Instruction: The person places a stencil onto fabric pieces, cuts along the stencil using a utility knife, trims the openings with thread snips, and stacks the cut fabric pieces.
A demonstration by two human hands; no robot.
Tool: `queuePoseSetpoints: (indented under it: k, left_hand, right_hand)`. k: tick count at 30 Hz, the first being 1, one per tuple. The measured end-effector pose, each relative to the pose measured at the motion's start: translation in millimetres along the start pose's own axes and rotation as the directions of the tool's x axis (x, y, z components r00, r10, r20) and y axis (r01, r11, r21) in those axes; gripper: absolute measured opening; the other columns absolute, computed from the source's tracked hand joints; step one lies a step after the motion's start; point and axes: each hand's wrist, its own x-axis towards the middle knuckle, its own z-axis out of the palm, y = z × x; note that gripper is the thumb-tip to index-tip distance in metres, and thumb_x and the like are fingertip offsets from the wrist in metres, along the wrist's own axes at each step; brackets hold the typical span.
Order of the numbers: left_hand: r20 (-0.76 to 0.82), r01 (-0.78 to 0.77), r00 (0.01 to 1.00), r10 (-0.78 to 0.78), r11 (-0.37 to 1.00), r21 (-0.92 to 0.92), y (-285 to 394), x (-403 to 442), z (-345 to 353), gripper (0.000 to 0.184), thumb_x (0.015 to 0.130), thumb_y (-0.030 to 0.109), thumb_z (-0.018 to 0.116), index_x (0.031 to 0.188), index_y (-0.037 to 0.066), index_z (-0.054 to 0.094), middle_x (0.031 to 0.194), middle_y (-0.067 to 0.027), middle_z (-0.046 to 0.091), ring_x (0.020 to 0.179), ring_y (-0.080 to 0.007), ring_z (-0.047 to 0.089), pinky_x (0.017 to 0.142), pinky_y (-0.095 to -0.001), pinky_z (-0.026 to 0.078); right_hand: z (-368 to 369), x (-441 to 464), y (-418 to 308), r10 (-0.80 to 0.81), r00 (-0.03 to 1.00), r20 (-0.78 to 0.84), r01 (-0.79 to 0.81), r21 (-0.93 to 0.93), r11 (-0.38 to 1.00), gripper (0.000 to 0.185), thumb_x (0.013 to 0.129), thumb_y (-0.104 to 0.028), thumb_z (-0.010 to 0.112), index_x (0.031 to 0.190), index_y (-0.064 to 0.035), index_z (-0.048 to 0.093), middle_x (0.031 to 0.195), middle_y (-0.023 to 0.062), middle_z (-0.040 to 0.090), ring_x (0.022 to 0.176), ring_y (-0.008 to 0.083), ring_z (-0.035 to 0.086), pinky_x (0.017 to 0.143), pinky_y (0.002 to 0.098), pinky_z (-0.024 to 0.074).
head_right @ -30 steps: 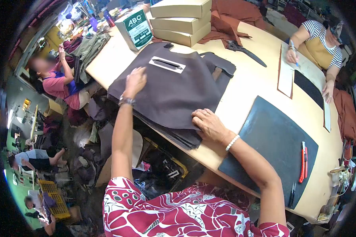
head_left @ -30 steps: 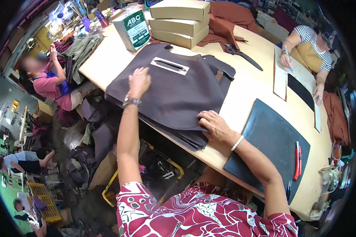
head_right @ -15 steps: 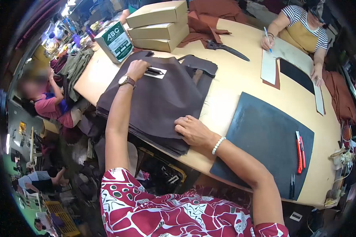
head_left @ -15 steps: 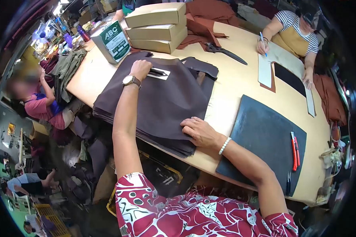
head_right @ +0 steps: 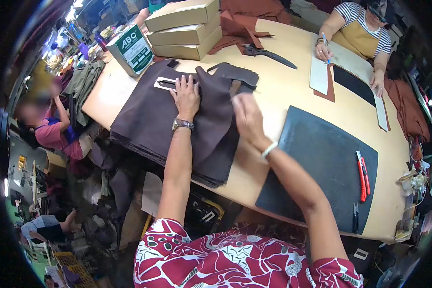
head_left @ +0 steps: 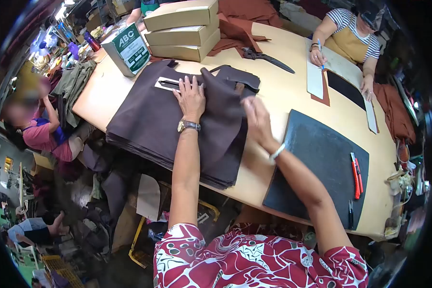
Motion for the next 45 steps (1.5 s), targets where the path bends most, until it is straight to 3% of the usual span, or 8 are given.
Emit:
queuePoseSetpoints:
  k: [8, 11, 15, 17, 22, 29, 41, 45]
  left_hand:
    - [-0.02, 0.005, 1.0, -0.006, 0.999, -0.045, 1, -1, -3, 0.045, 0.093, 0.037, 0.044, 0.128, 0.01, 0.05, 0.135, -0.0163, 0.044, 0.129, -0.0373, 0.034, 0.101, -0.0633, 0.023]
    - [-0.013, 0.007, 1.0, -0.007, 1.0, -0.023, 2, -2, -4, 0.044, 0.093, 0.037, 0.044, 0.128, 0.01, 0.05, 0.135, -0.0161, 0.044, 0.129, -0.0371, 0.035, 0.102, -0.0631, 0.022]
    - [0.014, 0.051, 0.999, -0.05, 0.997, -0.056, 7, -1, -9, 0.053, 0.089, 0.046, 0.048, 0.127, 0.01, 0.051, 0.135, -0.017, 0.044, 0.129, -0.0371, 0.034, 0.103, -0.0625, 0.021]
    - [0.007, 0.039, 0.999, -0.039, 0.998, -0.047, 7, -1, -11, 0.064, 0.083, 0.055, 0.054, 0.127, 0.009, 0.052, 0.135, -0.018, 0.044, 0.13, -0.0369, 0.033, 0.103, -0.0621, 0.021]
    - [0.008, 0.041, 0.999, -0.041, 0.999, -0.021, 9, -3, -12, 0.072, 0.077, 0.06, 0.058, 0.127, 0.008, 0.052, 0.134, -0.0187, 0.045, 0.13, -0.0367, 0.033, 0.103, -0.0614, 0.022]
    - [0.02, 0.051, 0.999, -0.051, 0.999, 0.004, 11, -2, -11, 0.071, 0.076, 0.058, 0.059, 0.126, 0.008, 0.053, 0.134, -0.0183, 0.045, 0.13, -0.0354, 0.033, 0.103, -0.0608, 0.022]
    - [0.033, 0.03, 0.999, -0.031, 0.999, 0.036, 10, -1, -15, 0.082, 0.068, 0.067, 0.062, 0.126, 0.01, 0.053, 0.133, -0.0187, 0.046, 0.129, -0.0367, 0.035, 0.103, -0.0613, 0.022]
    - [0.009, 0.042, 0.999, -0.042, 0.999, 0.027, 11, -1, -13, 0.083, 0.064, 0.067, 0.065, 0.123, 0.01, 0.055, 0.131, -0.0186, 0.048, 0.127, -0.0371, 0.036, 0.102, -0.0618, 0.023]
  right_hand:
    - [35, 97, 30, 0.434, 0.896, 0.094, -0.325, -0.528, 0.785, 0.038, 0.082, -0.04, 0.059, 0.087, -0.0031, 0.07, 0.097, 0.0201, 0.065, 0.092, 0.0348, 0.062, 0.082, 0.0422, 0.0472]
    - [49, 100, 33, 0.354, 0.915, 0.195, -0.128, -0.691, 0.712, 0.034, 0.078, -0.037, 0.063, 0.083, -0.0042, 0.071, 0.1, 0.0195, 0.065, 0.094, 0.0348, 0.062, 0.082, 0.0427, 0.0478]
    - [49, 107, 56, 0.195, 0.97, 0.146, -0.049, -0.667, 0.743, 0.029, 0.079, -0.028, 0.061, 0.089, -0.0021, 0.067, 0.099, 0.0191, 0.064, 0.093, 0.0351, 0.062, 0.082, 0.0452, 0.0476]
    - [37, 113, 84, 0.032, 0.997, -0.076, -0.075, -0.661, 0.746, 0.03, 0.084, -0.03, 0.057, 0.095, -0.0027, 0.062, 0.096, 0.0198, 0.064, 0.091, 0.0367, 0.062, 0.08, 0.0458, 0.0476]
    - [-14, 106, 86, 0.332, 0.883, -0.333, -0.451, -0.4, 0.798, 0.027, 0.09, -0.03, 0.049, 0.094, -0.0057, 0.062, 0.092, 0.0202, 0.066, 0.089, 0.038, 0.062, 0.078, 0.0454, 0.0476]
    - [-5, 34, 85, 0.247, 0.945, 0.215, -0.13, -0.446, 0.886, 0.027, 0.08, -0.011, 0.055, 0.104, -0.0001, 0.06, 0.087, 0.0236, 0.064, 0.084, 0.0371, 0.063, 0.077, 0.0437, 0.0484]
    - [1, 58, 55, 0.402, 0.912, 0.08, -0.193, -0.781, 0.593, 0.056, 0.077, -0.026, 0.055, 0.124, 0.0007, 0.039, 0.098, 0.028, 0.06, 0.088, 0.0413, 0.062, 0.08, 0.0475, 0.0488]
    - [-21, 62, 47, 0.406, 0.913, 0.045, -0.307, -0.581, 0.753, 0.059, 0.081, -0.024, 0.052, 0.132, -0.0004, 0.035, 0.101, 0.0302, 0.061, 0.095, 0.0423, 0.06, 0.085, 0.0444, 0.0469]
